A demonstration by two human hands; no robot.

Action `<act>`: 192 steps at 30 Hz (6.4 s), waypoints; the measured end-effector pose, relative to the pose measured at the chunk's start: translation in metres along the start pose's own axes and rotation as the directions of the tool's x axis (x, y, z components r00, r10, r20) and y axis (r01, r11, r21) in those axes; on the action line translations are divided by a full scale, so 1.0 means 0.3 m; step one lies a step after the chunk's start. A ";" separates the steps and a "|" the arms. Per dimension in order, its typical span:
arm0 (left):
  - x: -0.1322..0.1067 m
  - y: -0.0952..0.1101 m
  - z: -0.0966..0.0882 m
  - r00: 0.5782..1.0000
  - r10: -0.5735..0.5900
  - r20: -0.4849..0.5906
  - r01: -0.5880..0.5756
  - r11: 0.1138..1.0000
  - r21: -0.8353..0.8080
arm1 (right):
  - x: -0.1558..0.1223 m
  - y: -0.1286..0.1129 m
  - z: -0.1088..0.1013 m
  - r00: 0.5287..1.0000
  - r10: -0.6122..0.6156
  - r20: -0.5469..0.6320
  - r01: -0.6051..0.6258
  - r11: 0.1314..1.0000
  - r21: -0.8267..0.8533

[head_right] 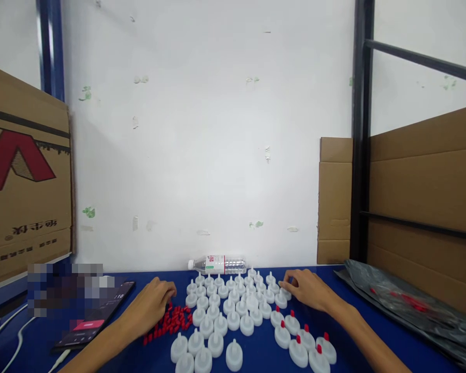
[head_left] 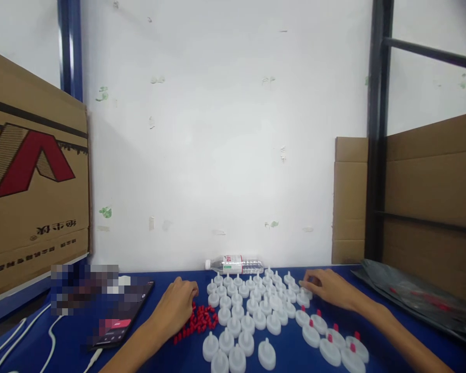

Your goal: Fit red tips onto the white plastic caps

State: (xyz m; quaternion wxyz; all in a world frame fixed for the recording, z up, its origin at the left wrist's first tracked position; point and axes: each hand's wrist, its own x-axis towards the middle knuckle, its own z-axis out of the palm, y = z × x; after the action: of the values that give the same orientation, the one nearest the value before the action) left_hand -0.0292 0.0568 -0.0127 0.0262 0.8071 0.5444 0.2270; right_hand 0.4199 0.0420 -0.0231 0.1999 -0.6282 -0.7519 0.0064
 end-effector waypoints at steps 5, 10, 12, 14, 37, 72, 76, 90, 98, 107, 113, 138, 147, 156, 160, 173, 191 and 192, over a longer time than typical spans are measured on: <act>0.021 0.005 -0.045 0.997 0.019 -0.078 -0.013 0.997 0.077 | -0.002 -0.024 -0.069 0.997 0.013 -0.081 -0.009 0.999 0.051; 0.034 0.006 -0.122 0.972 0.026 -0.236 -0.007 0.997 0.082 | -0.042 -0.061 -0.180 0.972 -0.081 0.220 0.002 0.941 0.340; 0.031 0.012 -0.129 0.952 0.062 -0.300 -0.047 0.997 0.059 | -0.060 -0.079 -0.201 0.911 -0.135 0.389 -0.061 0.890 0.451; 0.026 0.025 -0.119 0.946 0.075 -0.315 -0.086 0.996 -0.022 | -0.072 -0.092 -0.195 0.858 -0.152 0.491 -0.114 0.875 0.470; -0.015 0.104 -0.091 0.993 -0.107 -0.051 0.037 0.689 -0.724 | -0.079 -0.328 -0.060 0.795 -0.392 -0.464 0.458 0.888 0.034; 0.008 0.048 -0.108 0.976 0.017 -0.219 0.038 0.969 0.245 | -0.038 -0.145 -0.094 0.797 -0.153 -0.585 0.171 0.985 -0.024; -0.001 0.065 -0.106 0.984 0.022 -0.175 0.027 0.962 0.273 | -0.036 -0.144 -0.096 0.809 -0.084 -0.582 0.080 0.996 -0.033; -0.001 0.022 -0.080 0.982 0.178 0.058 -0.186 0.962 0.200 | -0.012 -0.025 -0.071 0.994 0.094 -0.056 -0.097 0.993 -0.064; 0.012 -0.003 -0.065 0.969 0.217 0.122 -0.234 0.960 0.153 | -0.021 0.034 -0.061 0.988 0.113 0.108 -0.111 0.993 -0.031; -0.009 -0.021 -0.033 0.953 0.276 0.128 -0.291 0.950 0.116 | -0.052 -0.017 -0.067 0.957 0.091 0.275 -0.125 0.986 0.110; -0.012 -0.020 -0.032 0.946 0.303 0.116 -0.317 0.941 0.120 | -0.054 -0.048 -0.065 0.924 0.002 0.383 -0.134 0.939 0.318; -0.025 0.077 -0.048 0.908 0.419 -0.014 -0.414 0.900 0.139 | -0.103 -0.246 -0.152 0.954 -0.201 0.221 0.100 0.911 0.399; -0.073 0.178 -0.064 0.857 0.515 -0.024 -0.508 0.851 0.137 | -0.118 -0.316 -0.105 0.898 -0.336 0.284 0.211 0.896 0.391; -0.164 0.291 -0.020 0.749 0.633 -0.197 -0.604 0.774 0.192 | -0.187 -0.484 -0.088 0.858 -0.479 -0.183 0.504 0.855 0.125; -0.188 0.322 0.060 0.627 0.714 -0.311 -0.655 0.699 0.285 | -0.225 -0.581 -0.012 0.688 -0.667 -0.287 0.698 0.716 0.011; -0.179 0.326 0.052 0.688 0.667 -0.286 -0.665 0.737 0.120 | -0.222 -0.580 0.042 0.596 -0.703 -0.389 0.756 0.654 -0.024; -0.025 0.122 -0.082 0.976 0.019 -0.215 -0.070 0.970 -0.233 | -0.149 -0.430 -0.011 0.710 -0.386 -0.589 0.442 0.895 -0.054; -0.009 0.088 -0.083 0.976 0.017 -0.219 -0.058 0.981 -0.184 | -0.149 -0.427 -0.008 0.731 -0.380 -0.567 0.436 0.899 -0.040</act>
State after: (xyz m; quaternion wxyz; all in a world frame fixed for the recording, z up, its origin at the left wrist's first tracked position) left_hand -0.0169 0.0386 0.0163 0.0392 0.7816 0.5044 0.3648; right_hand 0.3058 -0.0279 -0.0004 0.4383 -0.4107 -0.7774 -0.1867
